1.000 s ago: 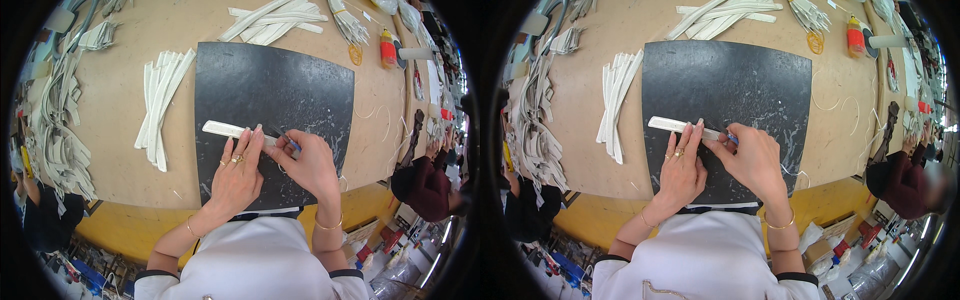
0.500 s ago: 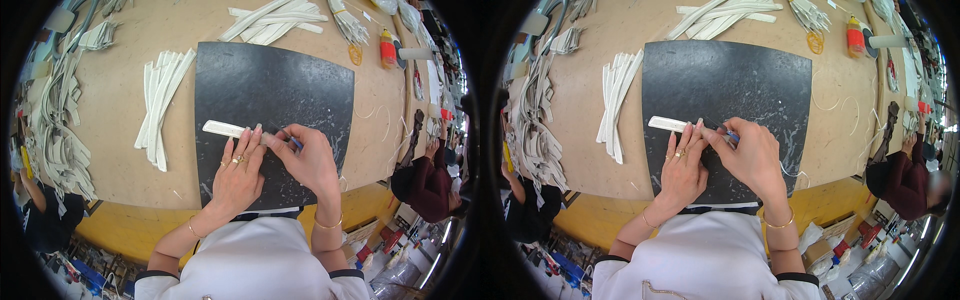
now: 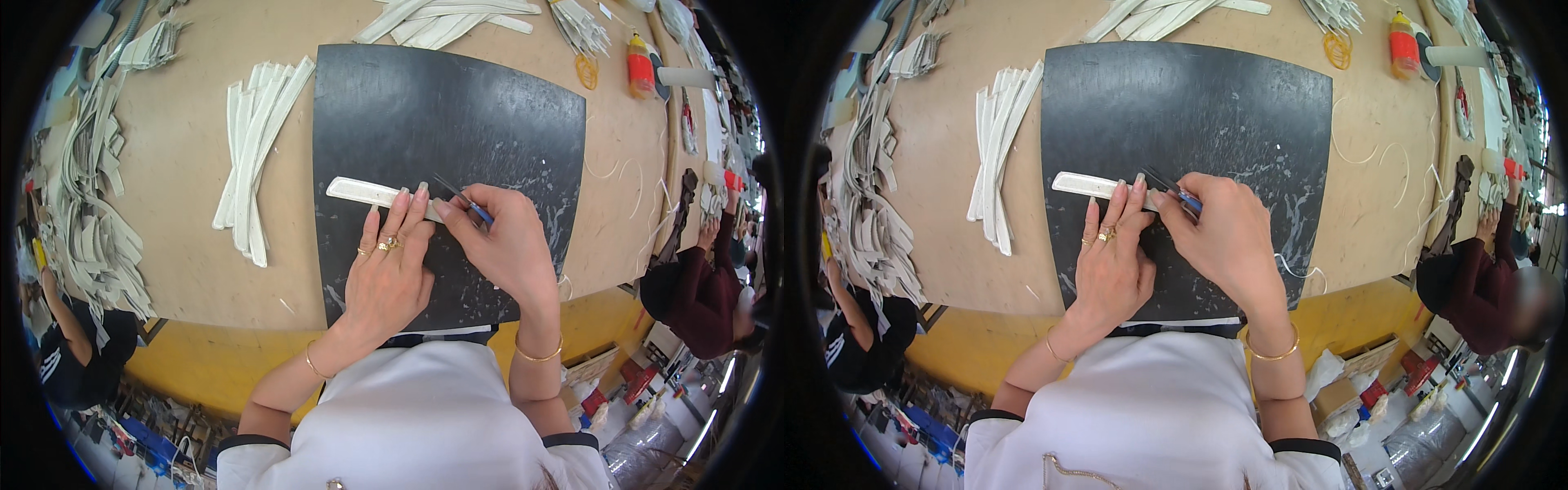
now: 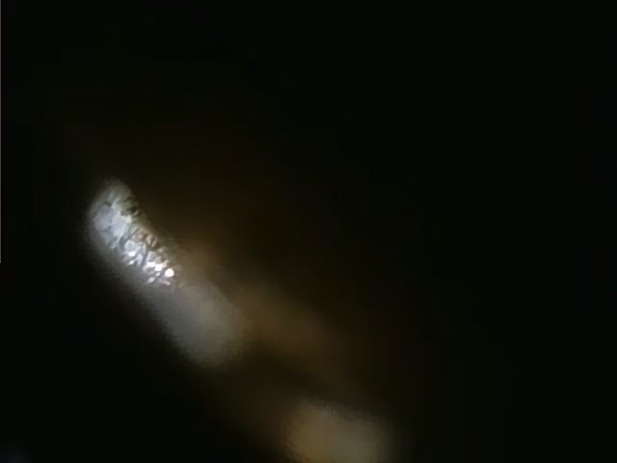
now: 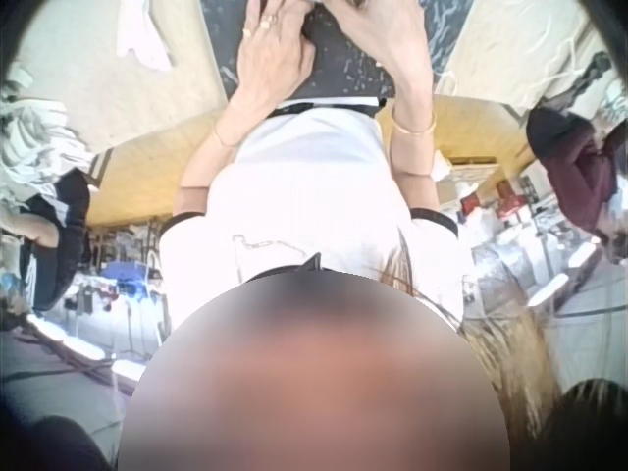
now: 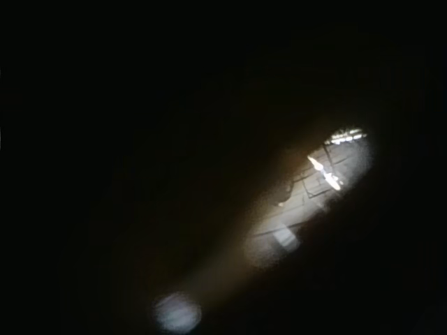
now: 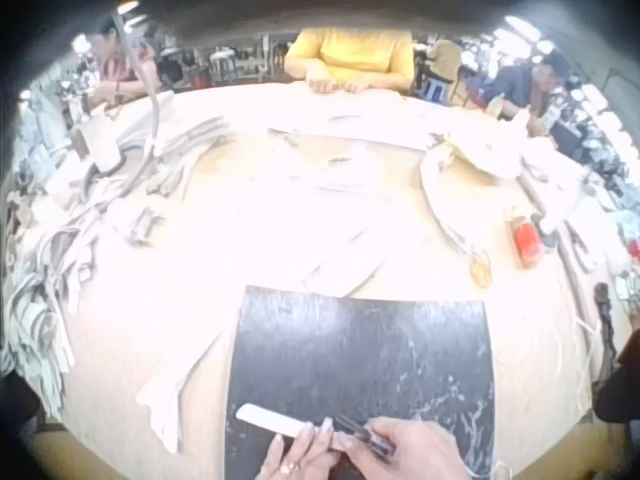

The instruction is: The person uses a utility knife to cut long white fabric strips on a black cutting mat. They repeatedly trim the edges of each strip, then place the finished pieces into a pile on the table.

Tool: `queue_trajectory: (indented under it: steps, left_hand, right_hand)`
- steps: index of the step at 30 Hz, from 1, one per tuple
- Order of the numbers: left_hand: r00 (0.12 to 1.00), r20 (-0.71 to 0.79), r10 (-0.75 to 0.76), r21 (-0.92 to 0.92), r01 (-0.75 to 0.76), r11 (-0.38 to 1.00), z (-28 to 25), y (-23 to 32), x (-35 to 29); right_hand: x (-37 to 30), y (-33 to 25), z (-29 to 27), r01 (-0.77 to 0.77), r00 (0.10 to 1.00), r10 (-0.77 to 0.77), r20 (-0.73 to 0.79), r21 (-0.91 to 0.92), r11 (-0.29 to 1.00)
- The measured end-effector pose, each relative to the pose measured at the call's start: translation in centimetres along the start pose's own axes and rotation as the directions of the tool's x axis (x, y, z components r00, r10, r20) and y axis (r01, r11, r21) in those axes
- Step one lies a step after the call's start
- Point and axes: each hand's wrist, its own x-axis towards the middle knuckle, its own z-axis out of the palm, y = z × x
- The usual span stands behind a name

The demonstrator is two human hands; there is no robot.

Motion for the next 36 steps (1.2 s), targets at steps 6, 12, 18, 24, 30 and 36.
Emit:
queue_trajectory:
  steps: [6, 12, 18, 24, 30, 36]
  left_hand:
    - [0.999, -0.034, -0.032, -0.04, 0.03, 0.999, 0.1, 0.2, 0.1]
    - [0.999, -0.029, -0.039, 0.042, 0.04, 0.998, 0.2, 0.5, 0.2]
    - [0.999, -0.025, -0.038, 0.135, 0.041, 0.99, 0.4, 0.7, 0.2]
    - [0.998, 0.026, -0.052, 0.209, 0.046, 0.977, 0.6, 1.2, 0.1]
    - [0.995, 0.082, -0.061, 0.237, 0.04, 0.971, 0.9, 2.1, 0.1]
    - [0.981, 0.152, -0.117, 0.195, 0.086, 0.977, 0.5, 2.6, -0.1]
  right_hand:
    - [-1.4, 2.6, -1.9, -0.101, 0.995, 0.099, 0.028, 0.083, 0.991]
    - [-2.6, 4.8, -3.1, -0.161, 0.987, 0.158, 0.031, 0.14, 0.977]
    - [-2.8, 5.3, -3.0, -0.153, 0.988, 0.152, 0.014, 0.133, 0.979]
    - [-2.8, 5.3, -2.9, -0.138, 0.99, 0.14, -0.005, 0.125, 0.982]
    - [-3.0, 5.1, -2.8, -0.112, 0.993, 0.113, -0.014, 0.054, 0.992]
    - [-3.4, 4.3, -2.7, -0.088, 0.993, 0.087, -0.075, -0.013, 0.996]
